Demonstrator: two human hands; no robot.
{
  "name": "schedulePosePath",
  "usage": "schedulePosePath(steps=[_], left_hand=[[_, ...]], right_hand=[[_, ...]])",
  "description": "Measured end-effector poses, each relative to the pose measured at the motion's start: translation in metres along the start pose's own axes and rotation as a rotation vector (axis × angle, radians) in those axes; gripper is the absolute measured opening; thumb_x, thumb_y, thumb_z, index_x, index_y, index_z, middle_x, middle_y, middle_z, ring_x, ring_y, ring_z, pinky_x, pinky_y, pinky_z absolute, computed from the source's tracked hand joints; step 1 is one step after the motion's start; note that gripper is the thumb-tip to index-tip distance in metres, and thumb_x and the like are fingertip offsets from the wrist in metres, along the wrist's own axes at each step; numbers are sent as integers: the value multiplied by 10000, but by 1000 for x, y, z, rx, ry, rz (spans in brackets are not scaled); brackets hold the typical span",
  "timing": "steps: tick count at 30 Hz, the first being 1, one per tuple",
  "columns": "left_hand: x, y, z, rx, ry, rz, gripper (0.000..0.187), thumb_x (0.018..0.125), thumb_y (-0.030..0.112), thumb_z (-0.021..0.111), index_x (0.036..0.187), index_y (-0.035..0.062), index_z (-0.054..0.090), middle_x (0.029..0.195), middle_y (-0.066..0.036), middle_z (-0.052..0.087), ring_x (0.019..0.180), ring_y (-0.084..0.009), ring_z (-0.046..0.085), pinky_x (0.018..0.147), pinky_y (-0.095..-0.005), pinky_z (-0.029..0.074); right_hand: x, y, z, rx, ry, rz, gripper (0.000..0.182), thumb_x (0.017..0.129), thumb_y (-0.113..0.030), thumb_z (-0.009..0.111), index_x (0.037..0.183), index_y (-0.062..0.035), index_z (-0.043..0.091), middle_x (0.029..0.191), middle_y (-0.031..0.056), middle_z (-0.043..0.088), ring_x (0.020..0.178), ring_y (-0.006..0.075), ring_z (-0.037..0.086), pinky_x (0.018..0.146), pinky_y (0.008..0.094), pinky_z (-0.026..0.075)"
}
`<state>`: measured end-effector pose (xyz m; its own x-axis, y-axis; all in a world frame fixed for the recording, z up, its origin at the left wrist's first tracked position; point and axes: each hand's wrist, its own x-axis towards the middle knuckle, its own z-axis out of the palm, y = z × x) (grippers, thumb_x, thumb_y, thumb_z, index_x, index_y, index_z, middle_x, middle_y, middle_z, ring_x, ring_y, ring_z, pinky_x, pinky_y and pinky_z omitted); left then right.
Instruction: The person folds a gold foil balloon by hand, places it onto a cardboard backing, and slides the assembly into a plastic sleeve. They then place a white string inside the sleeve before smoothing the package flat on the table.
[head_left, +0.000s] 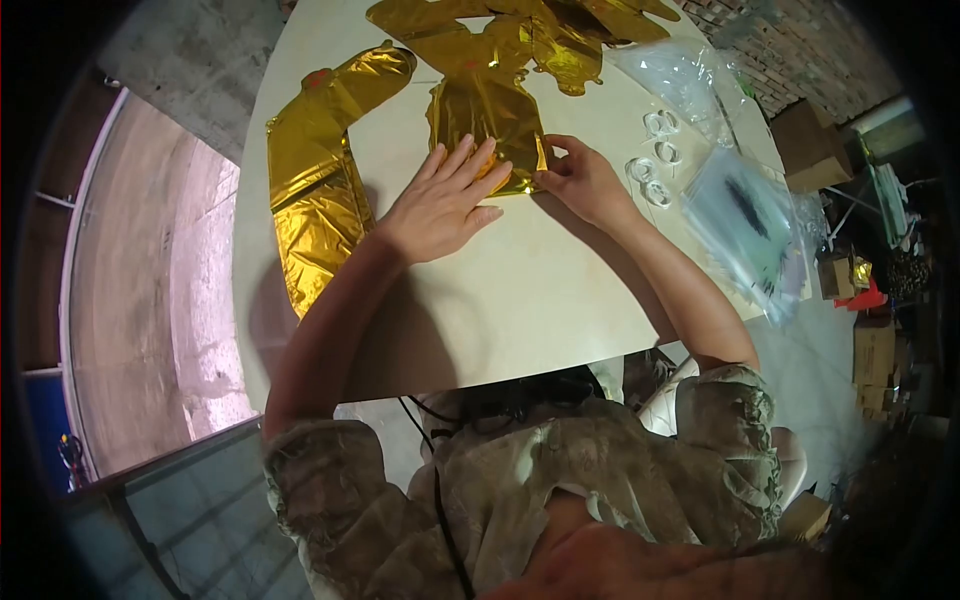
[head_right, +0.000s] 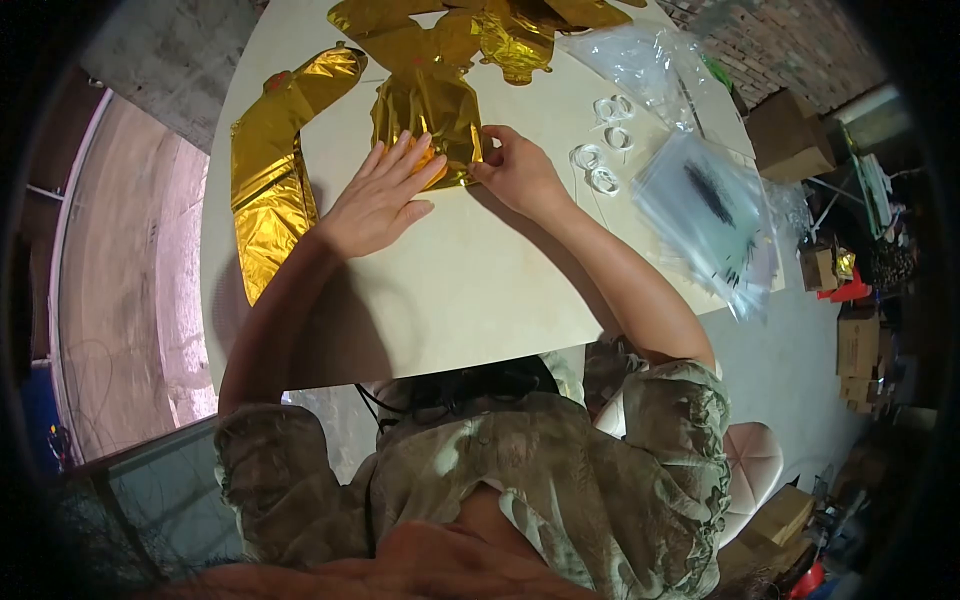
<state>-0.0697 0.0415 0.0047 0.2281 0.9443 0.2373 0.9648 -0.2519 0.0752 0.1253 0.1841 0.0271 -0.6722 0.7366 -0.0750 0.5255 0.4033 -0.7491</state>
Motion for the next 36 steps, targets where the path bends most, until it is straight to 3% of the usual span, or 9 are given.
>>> schedulePosePath(steps=[7, 10, 12, 13, 21, 23, 28, 31, 36], left_hand=[[0, 2, -1, 2, -33, -7, 593, 1002, 471, 396, 1486, 131, 359, 1576, -160, 244, 1470, -342, 173, 1190, -494, 126], [-1, 1, -1, -3, -26, -16, 603, 998, 486, 400, 1483, 130, 365, 1571, -163, 252, 1470, -341, 174, 1191, -494, 123], [-2, 1, -1, -15, -27, -17, 607, 995, 492, 404, 1480, 129, 370, 1569, -165, 257, 1470, -341, 174, 1191, -495, 121], [-2, 1, -1, -10, -39, -22, 609, 994, 494, 406, 1479, 126, 373, 1569, -165, 258, 1471, -339, 173, 1192, -494, 119], [2, -10, 0, -191, 13, -78, 604, 1011, 450, 399, 1472, 61, 365, 1544, -148, 328, 1453, -328, 244, 1185, -492, 167], [1, -31, -5, -1208, 239, -290, 620, 1013, 440, 405, 1443, -6, 379, 1493, -151, 415, 1406, -313, 354, 1157, -479, 260], [-28, -111, -67, -2390, 935, -54, 570, 989, 485, 416, 1211, -26, 541, 1200, -165, 585, 1146, -291, 540, 1022, -416, 428], [-81, -128, -128, -2423, 1059, 319, 606, 963, 574, 406, 1057, -1, 573, 1082, -133, 614, 1052, -266, 563, 838, -368, 503], [-180, -176, -171, -1941, 1796, 871, 548, 938, 536, 432, 1052, 22, 584, 1063, -91, 599, 1013, -239, 537, 800, -374, 462]], right_hand=[[-2, -1, -7, 104, -19, 18, 545, 900, -220, 676, 1361, -5, 480, 891, 108, 711, 792, 165, 680, 750, 286, 512], [-12, -11, -9, -47, 109, -102, 525, 913, -207, 648, 1362, 4, 477, 1097, 162, 677, 935, 252, 674, 831, 350, 512], [-12, -7, 0, -430, 321, -659, 480, 938, -195, 598, 1359, 6, 483, 1306, 207, 565, 1141, 361, 585, 953, 427, 470], [-9, -2, 3, -455, 222, -739, 497, 962, -220, 549, 1405, -19, 447, 1445, 226, 430, 1334, 417, 406, 1090, 477, 356], [8, 16, 17, -619, -30, -709, 559, 1026, -358, 386, 1499, -66, 320, 1563, 199, 254, 1466, 357, 191, 1197, 460, 151], [9, 16, 18, -650, -62, -687, 557, 1031, -366, 366, 1501, -69, 318, 1567, 194, 249, 1469, 351, 182, 1200, 456, 141], [8, 17, 17, -656, -58, -697, 537, 1033, -349, 353, 1498, -81, 331, 1571, 171, 254, 1473, 328, 183, 1201, 448, 139], [6, 14, 16, -647, -50, -699, 529, 1033, -342, 351, 1492, -80, 343, 1571, 165, 258, 1472, 322, 189, 1199, 447, 145], [7, 15, 17, -663, -60, -707, 530, 1029, -341, 363, 1489, -78, 348, 1571, 165, 258, 1470, 325, 196, 1197, 452, 152]])
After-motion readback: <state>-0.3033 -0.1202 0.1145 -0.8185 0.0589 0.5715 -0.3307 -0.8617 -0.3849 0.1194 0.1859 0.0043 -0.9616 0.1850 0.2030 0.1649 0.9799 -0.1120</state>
